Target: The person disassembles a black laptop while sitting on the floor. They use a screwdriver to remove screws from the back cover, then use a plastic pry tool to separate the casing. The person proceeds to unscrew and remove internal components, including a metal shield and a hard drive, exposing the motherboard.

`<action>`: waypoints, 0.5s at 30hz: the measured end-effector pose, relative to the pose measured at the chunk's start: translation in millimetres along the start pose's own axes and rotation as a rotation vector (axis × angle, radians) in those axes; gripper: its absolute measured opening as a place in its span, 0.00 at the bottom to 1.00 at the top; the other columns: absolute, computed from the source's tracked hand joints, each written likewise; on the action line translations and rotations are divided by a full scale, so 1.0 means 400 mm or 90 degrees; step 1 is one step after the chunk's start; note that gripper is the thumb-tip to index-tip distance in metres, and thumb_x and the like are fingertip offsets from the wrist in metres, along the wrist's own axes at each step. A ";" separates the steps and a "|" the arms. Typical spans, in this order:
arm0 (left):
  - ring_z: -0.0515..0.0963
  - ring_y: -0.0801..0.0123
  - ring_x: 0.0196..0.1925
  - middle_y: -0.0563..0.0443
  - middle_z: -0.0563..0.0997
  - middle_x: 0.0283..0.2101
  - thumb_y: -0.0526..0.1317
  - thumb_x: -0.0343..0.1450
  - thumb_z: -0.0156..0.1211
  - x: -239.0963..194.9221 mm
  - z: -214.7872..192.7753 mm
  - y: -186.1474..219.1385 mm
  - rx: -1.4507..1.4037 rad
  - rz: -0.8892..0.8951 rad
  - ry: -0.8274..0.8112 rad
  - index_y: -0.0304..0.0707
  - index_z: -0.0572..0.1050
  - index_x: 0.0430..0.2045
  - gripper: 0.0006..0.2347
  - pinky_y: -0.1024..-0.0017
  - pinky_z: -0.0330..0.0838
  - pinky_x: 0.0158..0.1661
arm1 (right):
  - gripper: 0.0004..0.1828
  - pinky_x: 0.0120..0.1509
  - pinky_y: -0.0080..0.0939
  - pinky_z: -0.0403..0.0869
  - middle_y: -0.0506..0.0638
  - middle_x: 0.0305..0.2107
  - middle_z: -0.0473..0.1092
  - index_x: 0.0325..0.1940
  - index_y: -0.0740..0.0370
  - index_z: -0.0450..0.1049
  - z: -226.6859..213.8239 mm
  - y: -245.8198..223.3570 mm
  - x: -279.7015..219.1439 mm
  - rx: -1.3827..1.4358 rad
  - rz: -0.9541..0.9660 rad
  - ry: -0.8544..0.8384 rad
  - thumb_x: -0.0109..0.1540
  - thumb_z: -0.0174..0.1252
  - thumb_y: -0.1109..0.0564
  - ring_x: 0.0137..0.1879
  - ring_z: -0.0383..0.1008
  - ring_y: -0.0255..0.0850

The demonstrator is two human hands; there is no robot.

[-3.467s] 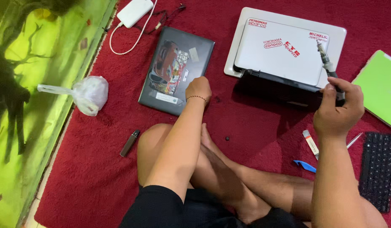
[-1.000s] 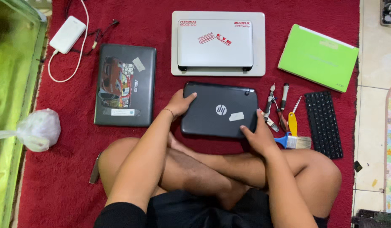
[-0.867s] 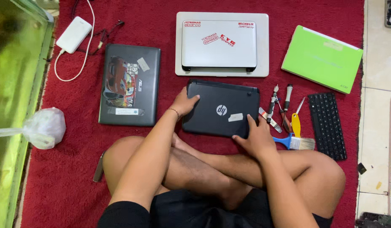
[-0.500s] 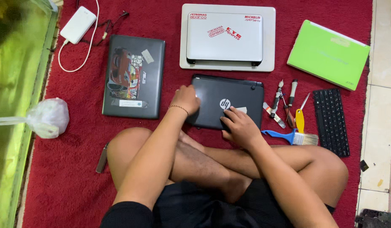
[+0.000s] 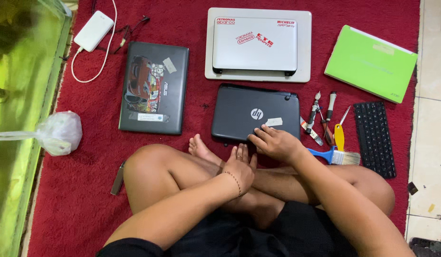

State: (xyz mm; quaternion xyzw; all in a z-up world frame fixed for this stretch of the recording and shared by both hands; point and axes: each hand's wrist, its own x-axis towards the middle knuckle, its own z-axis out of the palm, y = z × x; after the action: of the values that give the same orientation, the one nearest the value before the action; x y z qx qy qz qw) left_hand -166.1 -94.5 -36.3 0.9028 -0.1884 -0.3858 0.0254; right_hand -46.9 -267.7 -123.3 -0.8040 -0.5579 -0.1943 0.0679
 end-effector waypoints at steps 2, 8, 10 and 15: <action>0.43 0.30 0.84 0.20 0.54 0.80 0.38 0.83 0.35 0.010 -0.017 -0.009 0.020 0.011 0.056 0.34 0.54 0.79 0.24 0.38 0.32 0.77 | 0.21 0.55 0.45 0.83 0.53 0.50 0.81 0.64 0.48 0.75 0.006 0.016 -0.004 -0.012 -0.006 -0.003 0.69 0.53 0.46 0.53 0.85 0.50; 0.49 0.27 0.82 0.19 0.61 0.76 0.38 0.81 0.33 0.076 -0.023 -0.044 -0.032 0.065 0.001 0.34 0.51 0.79 0.26 0.41 0.45 0.76 | 0.25 0.58 0.54 0.83 0.60 0.55 0.78 0.72 0.46 0.67 -0.018 0.048 -0.016 0.061 -0.020 -0.103 0.70 0.52 0.45 0.58 0.83 0.60; 0.61 0.29 0.79 0.22 0.73 0.67 0.49 0.74 0.52 0.117 0.019 -0.052 -0.032 0.076 0.067 0.35 0.62 0.75 0.31 0.42 0.60 0.71 | 0.22 0.50 0.48 0.85 0.56 0.50 0.81 0.69 0.46 0.72 -0.097 0.080 0.031 0.081 -0.047 -0.099 0.71 0.56 0.45 0.54 0.85 0.52; 0.63 0.27 0.78 0.18 0.74 0.64 0.47 0.70 0.64 0.107 0.023 -0.044 -0.125 0.049 0.083 0.36 0.56 0.79 0.39 0.43 0.63 0.71 | 0.10 0.45 0.39 0.82 0.43 0.40 0.81 0.53 0.44 0.83 -0.148 0.281 0.130 0.040 0.029 0.083 0.69 0.63 0.47 0.42 0.84 0.40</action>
State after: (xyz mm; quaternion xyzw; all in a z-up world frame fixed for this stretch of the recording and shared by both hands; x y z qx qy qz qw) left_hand -140.0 -92.7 -75.8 0.9114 -0.1820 -0.3415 0.1404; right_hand 58.5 -283.1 -36.9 -0.7996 -0.5398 -0.2271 0.1334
